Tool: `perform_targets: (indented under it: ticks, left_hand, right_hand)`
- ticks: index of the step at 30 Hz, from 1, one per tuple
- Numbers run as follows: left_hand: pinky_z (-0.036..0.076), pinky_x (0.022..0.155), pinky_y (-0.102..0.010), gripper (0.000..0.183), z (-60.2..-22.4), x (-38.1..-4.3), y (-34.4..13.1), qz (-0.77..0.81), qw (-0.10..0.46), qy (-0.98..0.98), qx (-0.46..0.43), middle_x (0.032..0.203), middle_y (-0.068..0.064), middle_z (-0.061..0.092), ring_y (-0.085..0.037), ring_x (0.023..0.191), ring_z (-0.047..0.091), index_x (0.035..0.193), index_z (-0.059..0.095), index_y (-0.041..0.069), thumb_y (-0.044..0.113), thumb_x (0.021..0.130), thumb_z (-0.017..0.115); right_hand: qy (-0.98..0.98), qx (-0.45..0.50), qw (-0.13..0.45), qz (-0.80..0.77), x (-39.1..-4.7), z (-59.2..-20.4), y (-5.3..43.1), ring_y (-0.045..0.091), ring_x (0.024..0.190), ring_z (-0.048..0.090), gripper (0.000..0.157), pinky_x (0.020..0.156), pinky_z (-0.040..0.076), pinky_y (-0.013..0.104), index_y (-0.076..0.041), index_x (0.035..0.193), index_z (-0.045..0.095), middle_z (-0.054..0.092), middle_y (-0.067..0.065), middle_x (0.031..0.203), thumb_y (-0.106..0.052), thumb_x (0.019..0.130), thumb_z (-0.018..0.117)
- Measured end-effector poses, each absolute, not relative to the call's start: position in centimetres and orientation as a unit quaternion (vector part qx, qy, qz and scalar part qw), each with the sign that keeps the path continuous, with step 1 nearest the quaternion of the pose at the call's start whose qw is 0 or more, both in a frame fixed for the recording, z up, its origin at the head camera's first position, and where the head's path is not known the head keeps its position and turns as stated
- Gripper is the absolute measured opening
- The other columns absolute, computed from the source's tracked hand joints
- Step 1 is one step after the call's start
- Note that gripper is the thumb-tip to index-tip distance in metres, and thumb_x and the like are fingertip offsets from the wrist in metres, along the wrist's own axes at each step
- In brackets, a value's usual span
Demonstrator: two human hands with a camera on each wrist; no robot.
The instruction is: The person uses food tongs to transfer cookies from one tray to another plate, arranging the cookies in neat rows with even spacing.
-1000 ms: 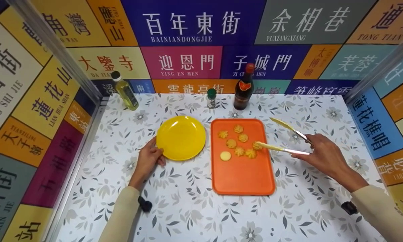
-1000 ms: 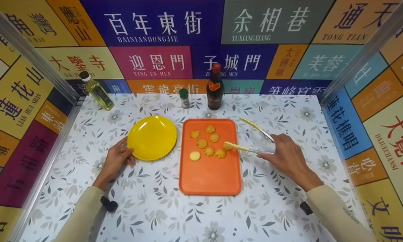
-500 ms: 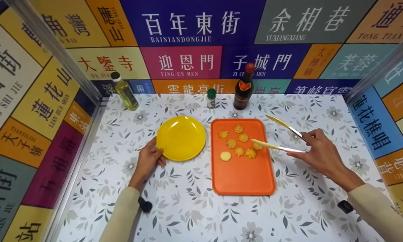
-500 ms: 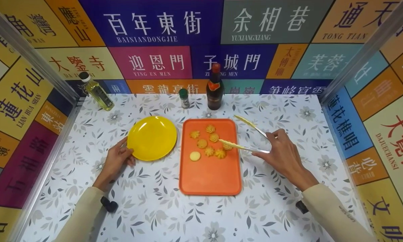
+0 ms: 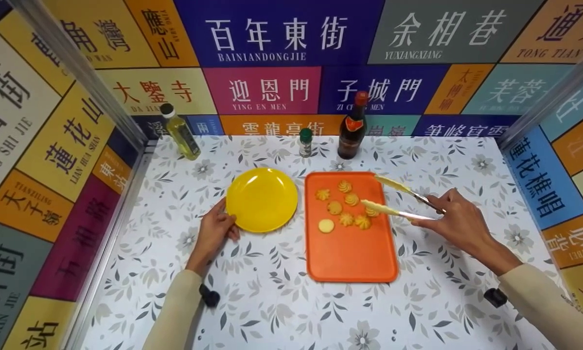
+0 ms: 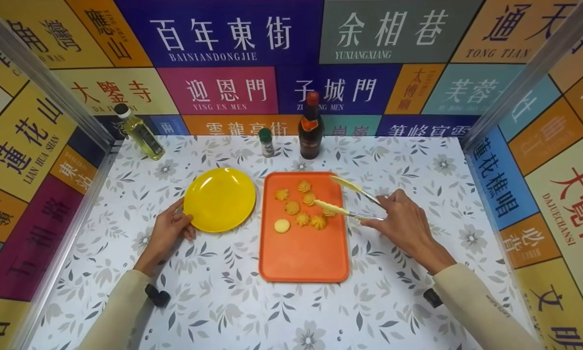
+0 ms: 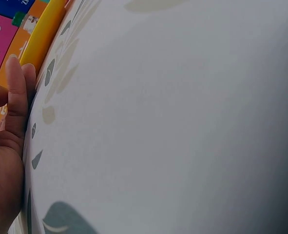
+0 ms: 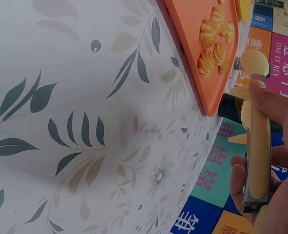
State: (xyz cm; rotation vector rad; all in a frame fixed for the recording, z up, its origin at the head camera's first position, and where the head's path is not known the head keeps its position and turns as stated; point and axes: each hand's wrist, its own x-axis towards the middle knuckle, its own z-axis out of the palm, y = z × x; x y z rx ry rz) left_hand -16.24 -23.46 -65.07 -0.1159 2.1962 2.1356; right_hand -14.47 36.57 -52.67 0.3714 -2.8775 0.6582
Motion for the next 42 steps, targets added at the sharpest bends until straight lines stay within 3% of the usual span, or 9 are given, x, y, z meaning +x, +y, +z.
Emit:
perform_targets:
  ticks: [9,20,42]
  left_hand:
    - [0.064,0.055,-0.033,0.068,-65.3,-16.2,-23.6,0.692,0.032,0.721,-0.025,0.081,-0.028,0.073,-0.027,0.058,0.071,0.171,0.035,0.004,0.010,0.111,0.066]
    - [0.063,0.054,-0.033,0.070,-65.2,-16.3,-23.5,0.692,0.038,0.720,-0.036,0.080,-0.028,0.073,-0.026,0.056,0.069,0.172,0.034,0.004,0.011,0.110,0.066]
    - [0.063,0.055,-0.033,0.068,-65.1,-16.2,-23.5,0.679,0.036,0.732,-0.046,0.080,-0.027,0.073,-0.029,0.058,0.071,0.172,0.036,0.007,0.009,0.110,0.065]
  right_hand:
    - [-0.965,0.140,0.071,0.208,-14.6,-53.1,36.2,0.020,0.066,0.046,0.069,0.054,0.036,0.032,0.002,0.133,0.077,0.058,0.015,0.091,-0.034,0.079,0.101]
    - [-0.962,0.163,0.047,0.213,-15.2,-53.5,35.5,0.016,0.066,0.041,0.061,0.054,0.033,0.029,0.002,0.132,0.078,0.052,0.006,0.086,-0.032,0.085,0.097]
    - [-0.970,0.153,-0.011,0.189,-16.8,-53.0,34.0,0.019,0.063,0.045,0.061,0.055,0.037,0.032,0.002,0.129,0.080,0.052,0.006,0.085,-0.038,0.086,0.097]
